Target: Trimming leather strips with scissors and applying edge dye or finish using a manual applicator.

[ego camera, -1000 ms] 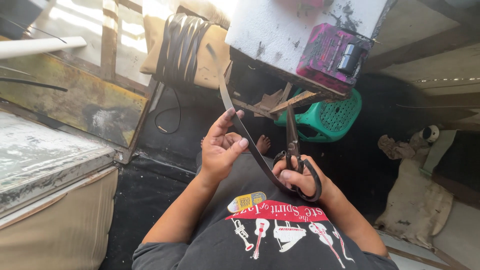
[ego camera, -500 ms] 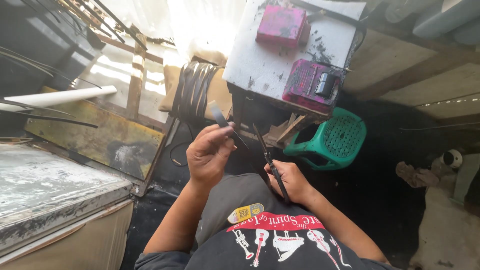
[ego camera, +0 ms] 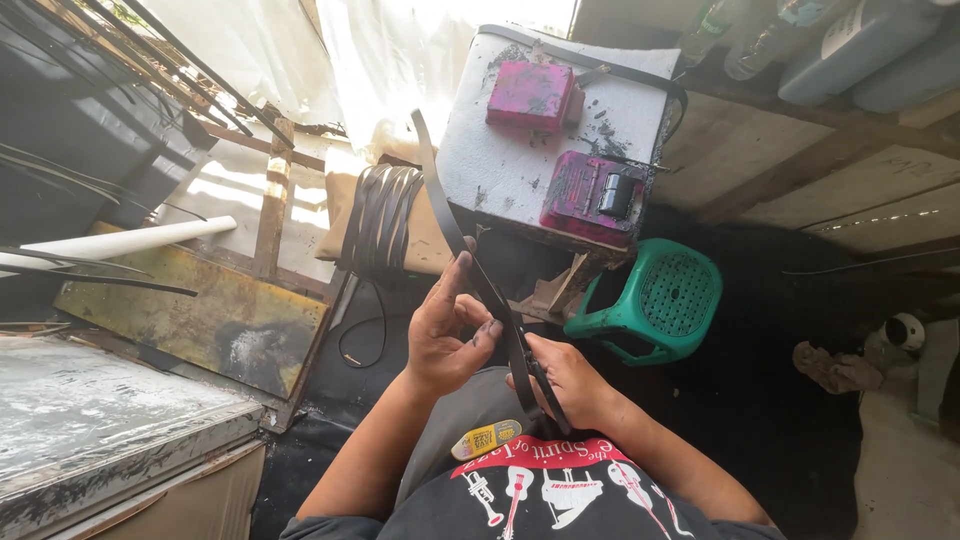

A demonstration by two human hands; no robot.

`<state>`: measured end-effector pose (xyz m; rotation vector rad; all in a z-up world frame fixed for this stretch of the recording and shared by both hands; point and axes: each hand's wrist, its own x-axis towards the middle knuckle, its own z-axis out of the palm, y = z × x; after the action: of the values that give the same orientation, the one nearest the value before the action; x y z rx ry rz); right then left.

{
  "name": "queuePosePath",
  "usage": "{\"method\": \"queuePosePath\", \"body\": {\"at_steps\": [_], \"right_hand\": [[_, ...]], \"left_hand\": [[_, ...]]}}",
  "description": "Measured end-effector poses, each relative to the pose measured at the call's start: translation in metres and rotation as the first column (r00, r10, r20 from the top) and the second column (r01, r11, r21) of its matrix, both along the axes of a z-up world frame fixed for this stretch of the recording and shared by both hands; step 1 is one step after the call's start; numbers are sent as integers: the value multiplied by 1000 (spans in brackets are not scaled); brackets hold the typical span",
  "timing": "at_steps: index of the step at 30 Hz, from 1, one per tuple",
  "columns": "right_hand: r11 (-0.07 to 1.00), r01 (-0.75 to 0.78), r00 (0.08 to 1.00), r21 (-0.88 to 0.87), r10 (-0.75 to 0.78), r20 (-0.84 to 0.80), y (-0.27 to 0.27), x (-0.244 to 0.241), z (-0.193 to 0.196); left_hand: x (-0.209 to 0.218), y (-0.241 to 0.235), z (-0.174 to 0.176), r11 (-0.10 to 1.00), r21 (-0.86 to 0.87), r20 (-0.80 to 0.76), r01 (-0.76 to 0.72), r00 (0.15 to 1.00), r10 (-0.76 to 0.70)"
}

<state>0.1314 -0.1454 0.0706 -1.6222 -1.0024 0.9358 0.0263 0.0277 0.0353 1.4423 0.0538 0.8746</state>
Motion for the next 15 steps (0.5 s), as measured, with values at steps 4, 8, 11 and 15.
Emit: {"method": "queuePosePath", "body": {"at_steps": [4,8,11,15], "right_hand": [[996,-21,1000,-85,22,8,-14,4,-23],[993,-6,998,-122,14,67,-24,5,-40],[998,36,999,-54,-34,34,-24,0,-29],[998,53,998,-40,-52,29,-22,3,-21]], "left_hand": [[-2,2,-30,999,41,-21,-22,1000,23],[-1,-1,-24,998,42,-36,-47,998,49],[2,-4,-19,997,44,-45,-71,996,73],[2,-7,-14,994,44,-53,-103,993,105]]}}
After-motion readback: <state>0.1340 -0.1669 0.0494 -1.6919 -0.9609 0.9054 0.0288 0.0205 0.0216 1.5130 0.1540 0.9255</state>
